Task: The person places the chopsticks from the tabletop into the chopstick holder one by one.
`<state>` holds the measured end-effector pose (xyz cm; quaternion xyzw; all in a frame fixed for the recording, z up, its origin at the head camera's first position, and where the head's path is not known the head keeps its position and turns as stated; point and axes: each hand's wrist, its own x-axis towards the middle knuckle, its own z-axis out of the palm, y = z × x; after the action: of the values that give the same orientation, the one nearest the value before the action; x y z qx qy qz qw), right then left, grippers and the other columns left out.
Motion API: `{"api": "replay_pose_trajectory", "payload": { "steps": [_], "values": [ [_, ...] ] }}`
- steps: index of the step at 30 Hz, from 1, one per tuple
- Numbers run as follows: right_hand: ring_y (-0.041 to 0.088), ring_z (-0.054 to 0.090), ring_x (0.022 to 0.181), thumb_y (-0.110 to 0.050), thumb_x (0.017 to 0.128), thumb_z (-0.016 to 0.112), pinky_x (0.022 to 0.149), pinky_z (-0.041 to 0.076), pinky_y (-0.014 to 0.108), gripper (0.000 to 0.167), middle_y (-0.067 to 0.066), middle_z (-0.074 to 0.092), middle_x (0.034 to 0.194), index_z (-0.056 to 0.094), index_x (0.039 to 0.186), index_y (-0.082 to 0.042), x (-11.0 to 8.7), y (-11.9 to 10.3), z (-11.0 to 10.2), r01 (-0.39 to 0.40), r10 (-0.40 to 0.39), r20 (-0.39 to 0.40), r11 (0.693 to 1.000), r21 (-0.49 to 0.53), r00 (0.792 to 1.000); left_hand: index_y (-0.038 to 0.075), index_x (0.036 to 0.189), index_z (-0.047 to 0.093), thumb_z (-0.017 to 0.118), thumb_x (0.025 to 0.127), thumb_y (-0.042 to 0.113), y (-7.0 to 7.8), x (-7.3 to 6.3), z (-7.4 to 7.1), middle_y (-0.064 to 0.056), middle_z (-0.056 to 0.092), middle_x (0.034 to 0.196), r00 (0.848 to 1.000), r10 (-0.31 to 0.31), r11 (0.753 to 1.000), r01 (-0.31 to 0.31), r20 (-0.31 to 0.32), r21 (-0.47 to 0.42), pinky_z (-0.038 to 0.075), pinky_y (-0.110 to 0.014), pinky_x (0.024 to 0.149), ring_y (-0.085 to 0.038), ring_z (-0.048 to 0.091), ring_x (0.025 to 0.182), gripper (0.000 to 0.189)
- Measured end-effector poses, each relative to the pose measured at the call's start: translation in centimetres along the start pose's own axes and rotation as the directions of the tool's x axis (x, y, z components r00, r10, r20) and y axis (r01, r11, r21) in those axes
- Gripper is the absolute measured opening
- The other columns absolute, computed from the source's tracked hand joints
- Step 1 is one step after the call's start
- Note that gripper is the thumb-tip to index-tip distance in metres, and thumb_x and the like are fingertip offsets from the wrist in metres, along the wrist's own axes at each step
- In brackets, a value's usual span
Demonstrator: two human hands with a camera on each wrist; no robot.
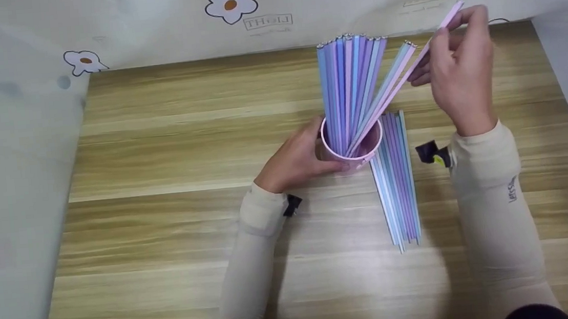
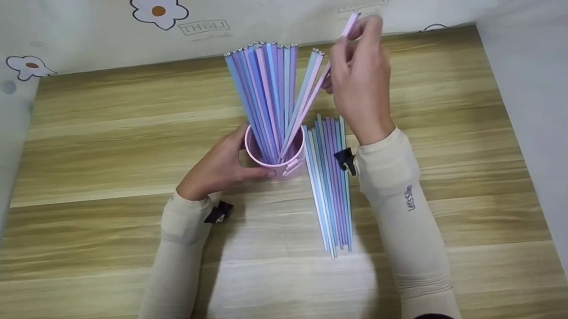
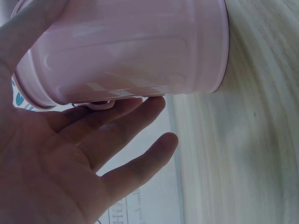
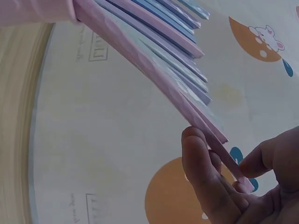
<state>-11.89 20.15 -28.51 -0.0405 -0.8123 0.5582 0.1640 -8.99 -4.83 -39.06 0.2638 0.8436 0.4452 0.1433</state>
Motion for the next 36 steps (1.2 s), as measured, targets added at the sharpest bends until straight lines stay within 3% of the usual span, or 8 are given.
{"api": "replay_pose_trajectory", "payload": {
  "steps": [11, 21, 30, 36],
  "values": [
    [0.021, 0.067, 0.056, -0.017, 0.104, 0.041, 0.052, 0.057, 0.030, 0.008, 0.014, 0.066, 0.081, 0.038, 0.110, -0.012, -2.0, 1.4, 1.9, 0.061, -0.055, 0.097, 0.996, -0.061, 0.994, 0.009, 0.151, 0.034, 0.088, 0.076, 0.035, 0.1, 0.1, 0.0, -0.003, 0.051, 0.142, 1.000, -0.010, 1.000, 0.010, -0.002, 0.010, 0.034, -0.023, 0.110, -0.010, 0.047, 0.128, 0.096],
    [0.016, 0.066, 0.057, -0.017, 0.104, 0.041, 0.051, 0.055, 0.024, 0.015, 0.017, 0.068, 0.088, 0.039, 0.115, -0.007, -3.5, 2.4, 2.9, 0.086, -0.072, 0.150, 0.992, -0.090, 0.986, 0.009, 0.152, 0.033, 0.088, 0.075, 0.037, 0.1, 0.2, 0.1, -0.004, 0.049, 0.144, 1.000, -0.001, 1.000, 0.001, 0.003, -0.009, 0.033, -0.022, 0.110, -0.011, 0.047, 0.129, 0.099],
    [0.021, 0.066, 0.057, -0.018, 0.104, 0.048, 0.054, 0.057, 0.025, 0.020, 0.014, 0.067, 0.079, 0.047, 0.115, -0.002, -4.2, 3.8, 2.4, 0.156, -0.155, 0.095, 0.988, -0.003, 0.983, 0.010, 0.153, 0.031, 0.089, 0.075, 0.034, 0.2, 0.1, 0.1, -0.003, 0.047, 0.147, 0.999, -0.036, 0.999, 0.036, 0.013, -0.017, 0.032, -0.023, 0.112, -0.010, 0.045, 0.131, 0.100],
    [0.024, 0.065, 0.055, -0.012, 0.101, 0.050, 0.054, 0.057, 0.026, 0.015, 0.019, 0.063, 0.073, 0.051, 0.113, -0.002, -4.2, 5.0, 1.4, 0.126, -0.127, 0.041, 0.991, 0.040, 0.991, 0.011, 0.154, 0.029, 0.089, 0.075, 0.032, 0.2, 0.1, 0.1, -0.003, 0.046, 0.148, 0.999, -0.036, 0.999, 0.036, 0.012, -0.011, 0.032, -0.024, 0.113, -0.010, 0.044, 0.133, 0.102]
  ]
}}
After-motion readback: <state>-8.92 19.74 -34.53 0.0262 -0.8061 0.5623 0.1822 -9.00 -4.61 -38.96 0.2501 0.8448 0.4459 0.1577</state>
